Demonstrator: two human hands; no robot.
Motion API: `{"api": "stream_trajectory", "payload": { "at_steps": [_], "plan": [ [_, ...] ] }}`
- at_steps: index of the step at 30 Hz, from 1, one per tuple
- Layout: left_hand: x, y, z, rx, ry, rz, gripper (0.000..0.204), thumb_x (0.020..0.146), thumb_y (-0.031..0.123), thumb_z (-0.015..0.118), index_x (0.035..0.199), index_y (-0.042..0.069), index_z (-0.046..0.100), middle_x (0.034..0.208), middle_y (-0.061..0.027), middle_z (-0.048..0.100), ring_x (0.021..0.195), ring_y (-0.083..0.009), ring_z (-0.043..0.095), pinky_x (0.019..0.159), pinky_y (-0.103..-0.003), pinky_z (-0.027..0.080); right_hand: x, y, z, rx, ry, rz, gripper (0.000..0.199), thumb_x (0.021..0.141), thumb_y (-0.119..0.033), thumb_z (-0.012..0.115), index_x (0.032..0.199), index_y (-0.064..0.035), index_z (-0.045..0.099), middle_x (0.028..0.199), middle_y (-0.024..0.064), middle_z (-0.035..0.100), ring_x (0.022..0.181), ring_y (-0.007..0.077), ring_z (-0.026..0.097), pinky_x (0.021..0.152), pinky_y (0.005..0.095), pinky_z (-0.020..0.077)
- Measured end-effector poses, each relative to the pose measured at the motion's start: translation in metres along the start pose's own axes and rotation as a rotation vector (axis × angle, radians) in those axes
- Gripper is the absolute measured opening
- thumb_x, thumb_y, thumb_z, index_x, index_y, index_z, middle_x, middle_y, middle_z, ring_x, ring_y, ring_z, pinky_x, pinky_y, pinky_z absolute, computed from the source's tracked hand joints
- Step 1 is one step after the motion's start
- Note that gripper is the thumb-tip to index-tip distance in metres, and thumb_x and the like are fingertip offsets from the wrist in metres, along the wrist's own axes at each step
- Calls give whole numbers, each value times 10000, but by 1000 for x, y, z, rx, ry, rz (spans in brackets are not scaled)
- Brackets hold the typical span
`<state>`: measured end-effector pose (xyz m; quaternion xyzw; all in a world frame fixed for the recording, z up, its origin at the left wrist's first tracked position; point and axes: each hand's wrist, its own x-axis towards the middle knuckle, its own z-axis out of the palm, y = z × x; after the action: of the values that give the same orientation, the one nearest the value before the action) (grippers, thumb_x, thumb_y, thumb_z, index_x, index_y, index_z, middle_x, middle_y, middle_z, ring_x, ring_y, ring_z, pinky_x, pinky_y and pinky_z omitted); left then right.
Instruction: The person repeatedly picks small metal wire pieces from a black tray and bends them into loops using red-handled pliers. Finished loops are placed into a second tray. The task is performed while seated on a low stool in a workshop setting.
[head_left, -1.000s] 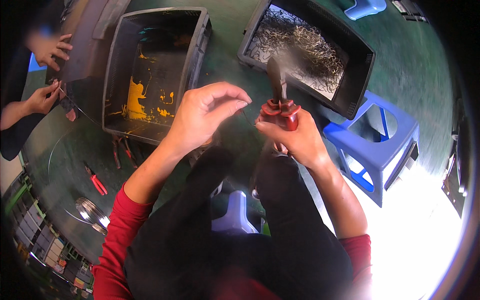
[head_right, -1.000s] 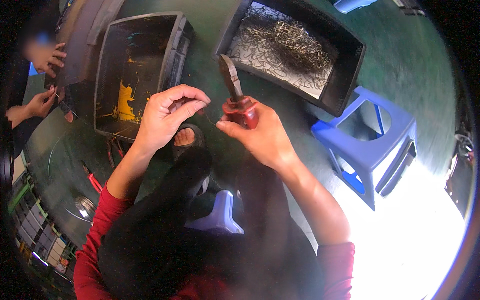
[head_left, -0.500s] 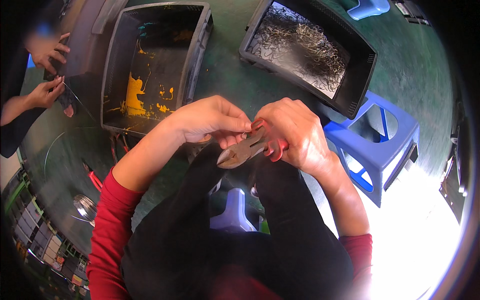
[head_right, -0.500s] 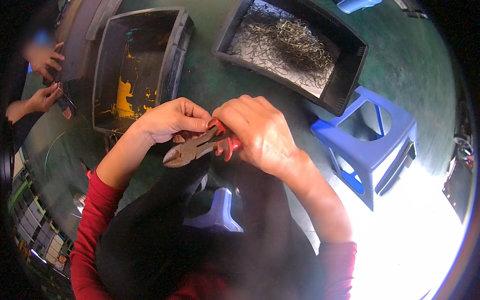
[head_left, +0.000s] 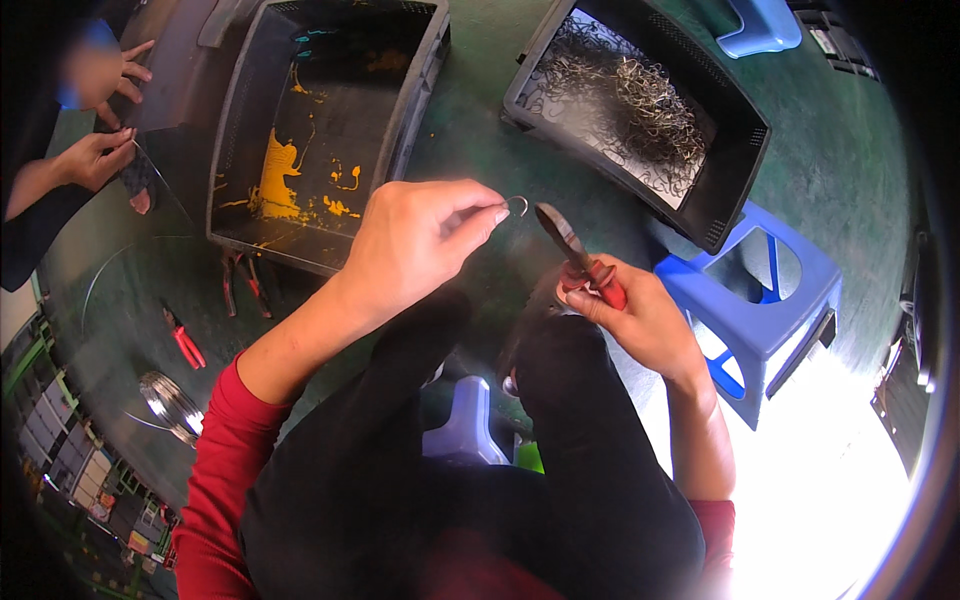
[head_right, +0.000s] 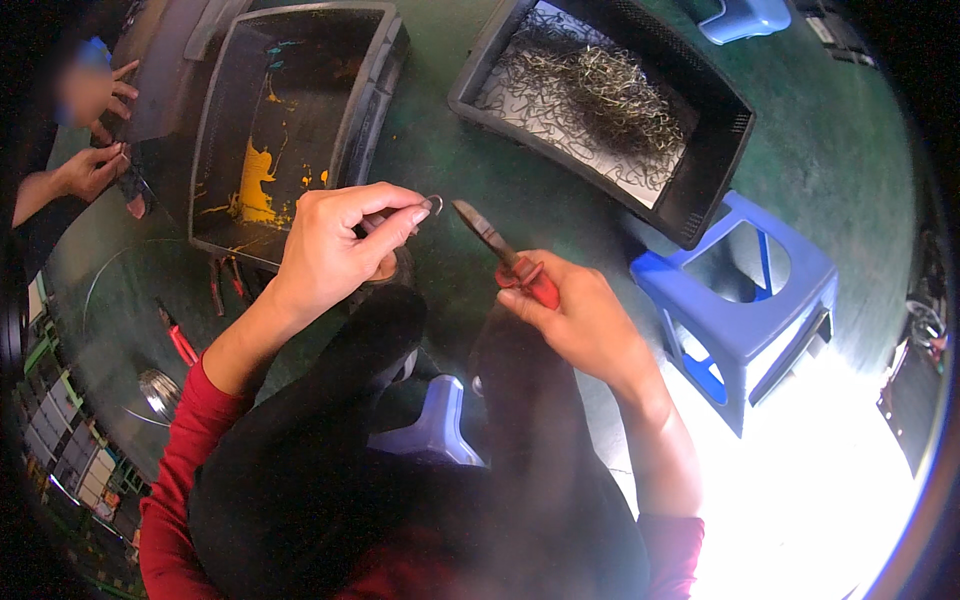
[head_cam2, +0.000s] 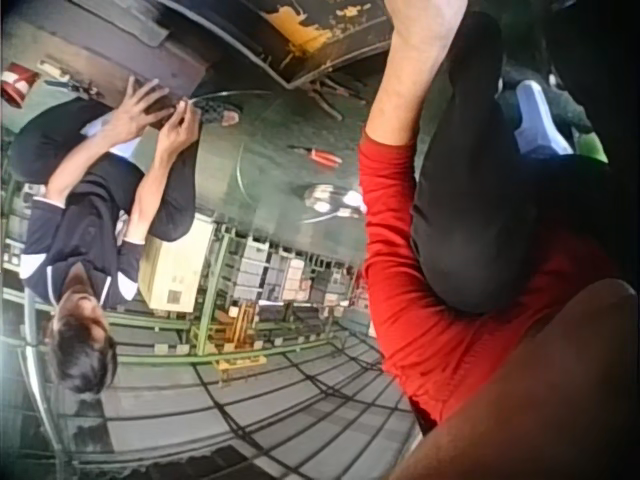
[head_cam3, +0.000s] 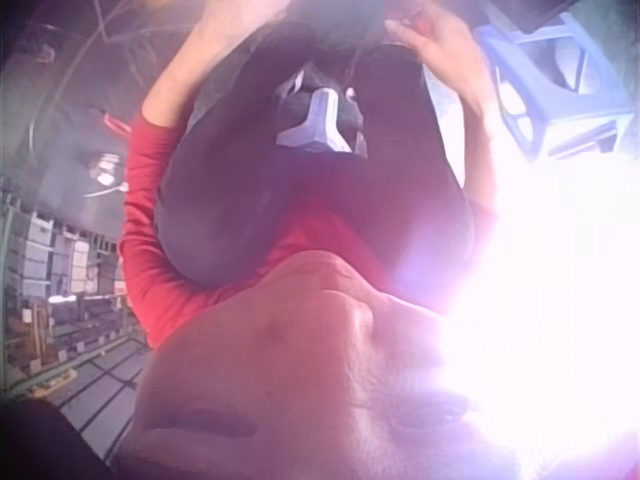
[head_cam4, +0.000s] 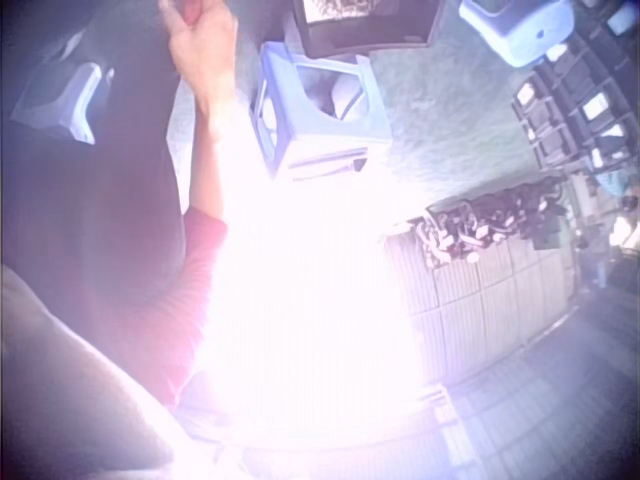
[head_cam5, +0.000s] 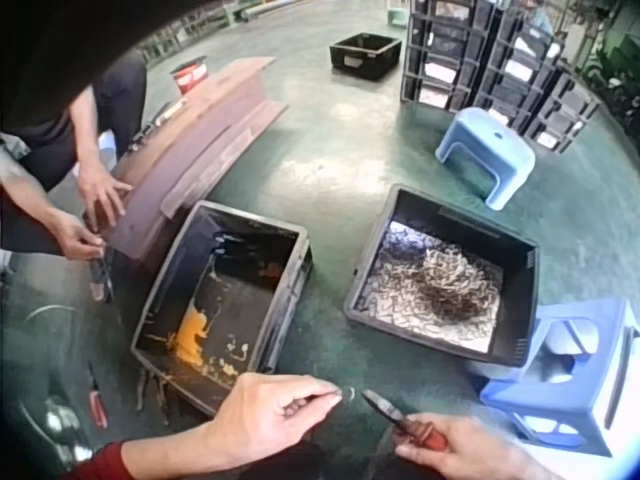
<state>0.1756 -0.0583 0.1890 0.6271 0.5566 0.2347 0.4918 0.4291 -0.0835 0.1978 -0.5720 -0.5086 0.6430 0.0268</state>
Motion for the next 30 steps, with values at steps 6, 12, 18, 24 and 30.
{"api": "stream_trajectory", "payload": {
  "at_steps": [6,12,18,24,30],
  "plan": [
    [0,-2,1,-2,36,100,105,898,53,672,971,-13,710,659,-32,643,528,-64,616,474,-213,435,-6,-9,-2,-82,-27,2,325,927,-245,668,1141,-3,624,966,81,699,924,149,640,847,298,482],
    [-1,-4,3,-3,26,91,105,898,57,674,962,-18,709,662,-39,645,516,-64,600,474,-221,430,-6,-13,0,-106,-15,1,391,898,-315,673,1144,-15,630,968,197,688,907,338,665,816,385,492],
    [-1,-6,3,10,-7,120,109,902,64,673,963,-19,710,678,-49,652,520,-75,602,470,-230,432,-7,-14,1,-118,-11,-13,388,899,-315,672,1140,-14,633,961,198,687,904,340,664,809,392,490],
    [0,-9,1,38,-35,139,116,908,69,663,974,-17,705,692,-59,658,511,-93,600,462,-247,443,-8,-16,0,-118,-35,4,364,903,-306,666,1121,-15,635,966,197,688,918,344,661,817,395,489],
    [0,-7,1,-3,-100,172,130,914,40,624,1010,-22,686,789,-98,671,620,-124,615,564,-264,472,-9,-14,3,-168,-27,34,356,908,-341,652,1075,-27,636,919,200,678,873,359,651,793,405,484]
  ]
}}
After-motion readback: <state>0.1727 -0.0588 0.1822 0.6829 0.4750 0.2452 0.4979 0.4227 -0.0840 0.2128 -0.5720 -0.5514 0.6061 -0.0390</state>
